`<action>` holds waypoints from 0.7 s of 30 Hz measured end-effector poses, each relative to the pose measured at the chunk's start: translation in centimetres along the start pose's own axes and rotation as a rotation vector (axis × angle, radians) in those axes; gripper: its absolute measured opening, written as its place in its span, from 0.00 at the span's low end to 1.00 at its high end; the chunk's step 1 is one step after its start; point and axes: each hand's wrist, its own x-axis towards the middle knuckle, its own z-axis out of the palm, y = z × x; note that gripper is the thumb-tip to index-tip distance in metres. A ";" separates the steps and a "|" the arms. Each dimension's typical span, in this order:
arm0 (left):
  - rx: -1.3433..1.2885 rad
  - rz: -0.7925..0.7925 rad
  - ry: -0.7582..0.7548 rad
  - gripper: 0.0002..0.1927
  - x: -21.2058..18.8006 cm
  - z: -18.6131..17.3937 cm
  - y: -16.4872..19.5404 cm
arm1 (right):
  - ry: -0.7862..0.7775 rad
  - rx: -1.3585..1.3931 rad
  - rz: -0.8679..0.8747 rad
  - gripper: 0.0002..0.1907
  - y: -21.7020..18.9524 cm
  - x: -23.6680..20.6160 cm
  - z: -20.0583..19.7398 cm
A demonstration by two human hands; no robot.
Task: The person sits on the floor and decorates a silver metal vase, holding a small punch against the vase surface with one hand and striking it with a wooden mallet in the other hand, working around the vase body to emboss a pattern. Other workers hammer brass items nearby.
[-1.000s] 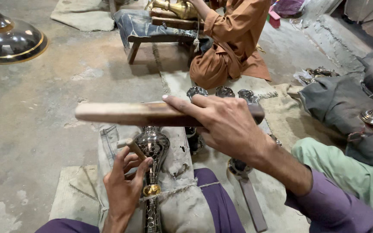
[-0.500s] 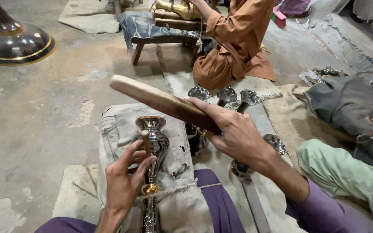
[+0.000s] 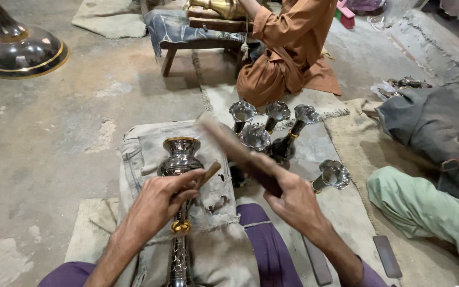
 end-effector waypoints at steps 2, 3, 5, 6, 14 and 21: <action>0.018 -0.027 -0.072 0.25 0.5 -0.5 0.3 | 0.121 -0.219 -0.153 0.41 1.8 -1.5 1.2; 0.025 -0.042 -0.111 0.26 0.7 -0.6 0.4 | 0.132 -0.060 -0.068 0.38 2.7 -2.2 2.2; 0.078 0.086 -0.135 0.24 0.8 -0.9 0.5 | 0.148 0.258 0.098 0.32 4.2 -3.2 4.0; 0.105 0.148 -0.147 0.24 0.8 -1.0 0.5 | 0.162 0.143 0.022 0.33 5.0 -3.7 4.6; 0.040 0.092 -0.037 0.24 -0.5 -0.4 -0.1 | -0.119 -0.127 0.158 0.32 5.7 -3.9 4.4; -0.201 -0.157 0.321 0.27 -2.5 1.5 -1.1 | -0.099 -0.213 -0.197 0.42 1.6 -0.5 -0.9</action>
